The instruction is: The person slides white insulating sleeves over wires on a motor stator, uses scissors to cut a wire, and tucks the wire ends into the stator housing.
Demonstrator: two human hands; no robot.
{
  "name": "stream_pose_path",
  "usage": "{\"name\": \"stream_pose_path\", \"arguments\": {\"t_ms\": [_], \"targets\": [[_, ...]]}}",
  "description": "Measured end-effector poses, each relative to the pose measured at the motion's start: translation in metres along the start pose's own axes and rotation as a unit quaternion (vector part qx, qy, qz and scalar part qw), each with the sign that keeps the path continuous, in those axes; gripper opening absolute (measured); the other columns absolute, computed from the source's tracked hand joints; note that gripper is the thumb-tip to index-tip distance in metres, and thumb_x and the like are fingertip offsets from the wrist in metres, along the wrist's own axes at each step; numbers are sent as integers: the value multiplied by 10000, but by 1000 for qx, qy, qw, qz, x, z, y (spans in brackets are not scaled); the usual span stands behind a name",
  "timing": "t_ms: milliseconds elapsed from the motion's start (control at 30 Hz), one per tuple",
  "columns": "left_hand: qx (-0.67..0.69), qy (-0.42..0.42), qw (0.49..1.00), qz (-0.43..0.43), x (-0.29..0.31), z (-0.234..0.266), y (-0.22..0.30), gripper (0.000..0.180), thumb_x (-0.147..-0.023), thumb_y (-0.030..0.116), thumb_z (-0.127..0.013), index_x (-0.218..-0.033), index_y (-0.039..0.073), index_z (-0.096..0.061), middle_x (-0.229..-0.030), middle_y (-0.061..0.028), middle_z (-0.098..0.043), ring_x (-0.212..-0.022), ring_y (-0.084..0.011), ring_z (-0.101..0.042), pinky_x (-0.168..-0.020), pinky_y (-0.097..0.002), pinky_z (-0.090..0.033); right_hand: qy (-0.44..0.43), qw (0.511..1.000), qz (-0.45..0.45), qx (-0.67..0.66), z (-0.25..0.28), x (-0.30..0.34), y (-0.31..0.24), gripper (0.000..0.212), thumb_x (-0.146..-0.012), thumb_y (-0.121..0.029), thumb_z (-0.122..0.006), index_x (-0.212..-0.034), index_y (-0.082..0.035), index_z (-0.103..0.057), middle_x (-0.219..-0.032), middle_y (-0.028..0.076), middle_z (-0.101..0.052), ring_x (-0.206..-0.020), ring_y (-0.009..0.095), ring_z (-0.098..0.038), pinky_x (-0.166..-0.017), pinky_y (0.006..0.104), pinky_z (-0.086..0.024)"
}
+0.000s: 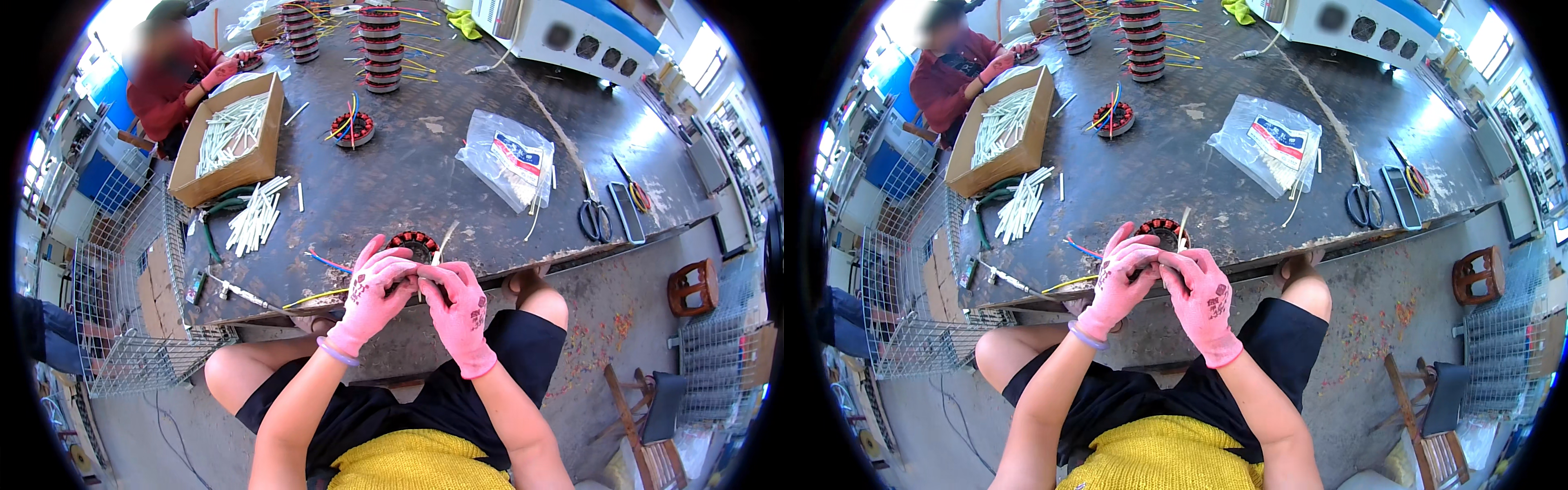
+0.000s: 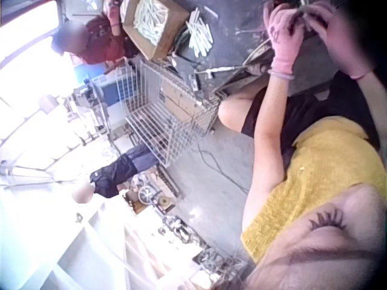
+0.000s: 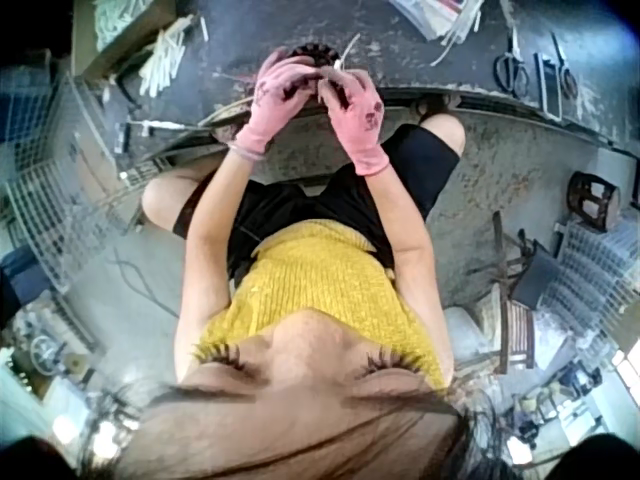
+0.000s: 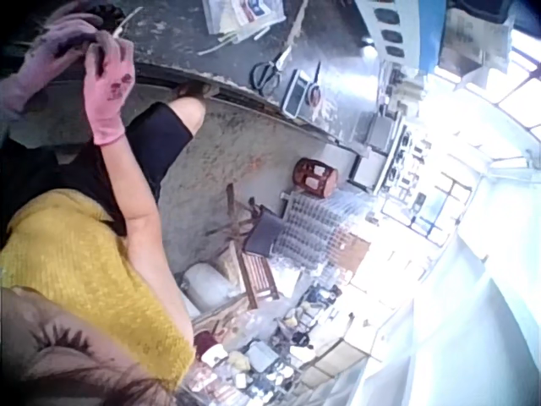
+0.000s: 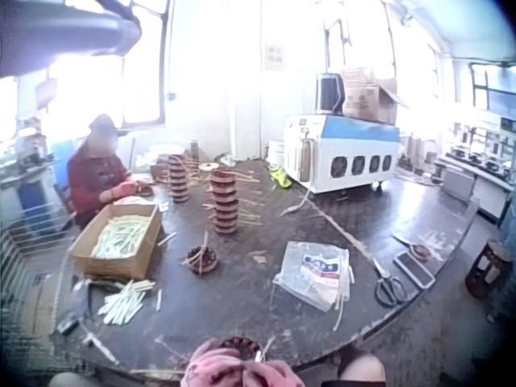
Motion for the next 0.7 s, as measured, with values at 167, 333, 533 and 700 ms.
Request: {"name": "stream_pose_path", "arguments": {"t_ms": [167, 333, 533, 700], "targets": [[-12, 35, 999, 8, 3, -6, 0, 177, -766, 93, -725, -939, 118, -698, -939, -36, -711, -1048, -223, -660, -1122, -490, -362, -15, 978, -71, -195, -4, -5, 5, 97, -946, -67, -630, -1042, -63, -639, -874, 37, -632, -700, 140, -617, -601, 266, -477], [-1, 23, 1000, -1, 6, -10, 3, 144, -790, 97, -719, -929, 128, -699, -915, -30, -697, -1048, -220, -653, -1101, -483, -387, -41, 884, -220, -411, 10, 0, -1, 143, -984, -8, -545, -1102, -43, -616, -878, 6, -631, -682, 29, -543, -568, 187, -395], [5, 16, 999, -51, 8, -7, 0, 314, -800, 17, -687, -1105, 62, -628, -1052, -75, -684, -1104, -263, -630, -1111, -510, -375, -65, 989, 13, -132, 3, 5, 5, 232, -924, 12, -608, -1145, -34, -658, -1075, 3, -674, -835, 74, -624, -700, 237, -500], [-30, -3, 998, -50, 10, -6, -2, 420, -760, -15, -685, -1166, 70, -615, -1096, -69, -679, -1121, -270, -622, -1121, -517, -367, -69, 890, -220, -393, -12, 10, 18, 137, -1002, -190, -588, -1035, -67, -638, -958, 36, -701, -731, 48, -613, -589, 177, -433]]}}
Point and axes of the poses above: each hand's wrist, its own x-axis away from the middle knuckle, its own z-axis out of the back of the hand, y = z × x, the point moved 3 cm from there along -x, towards the middle knuckle
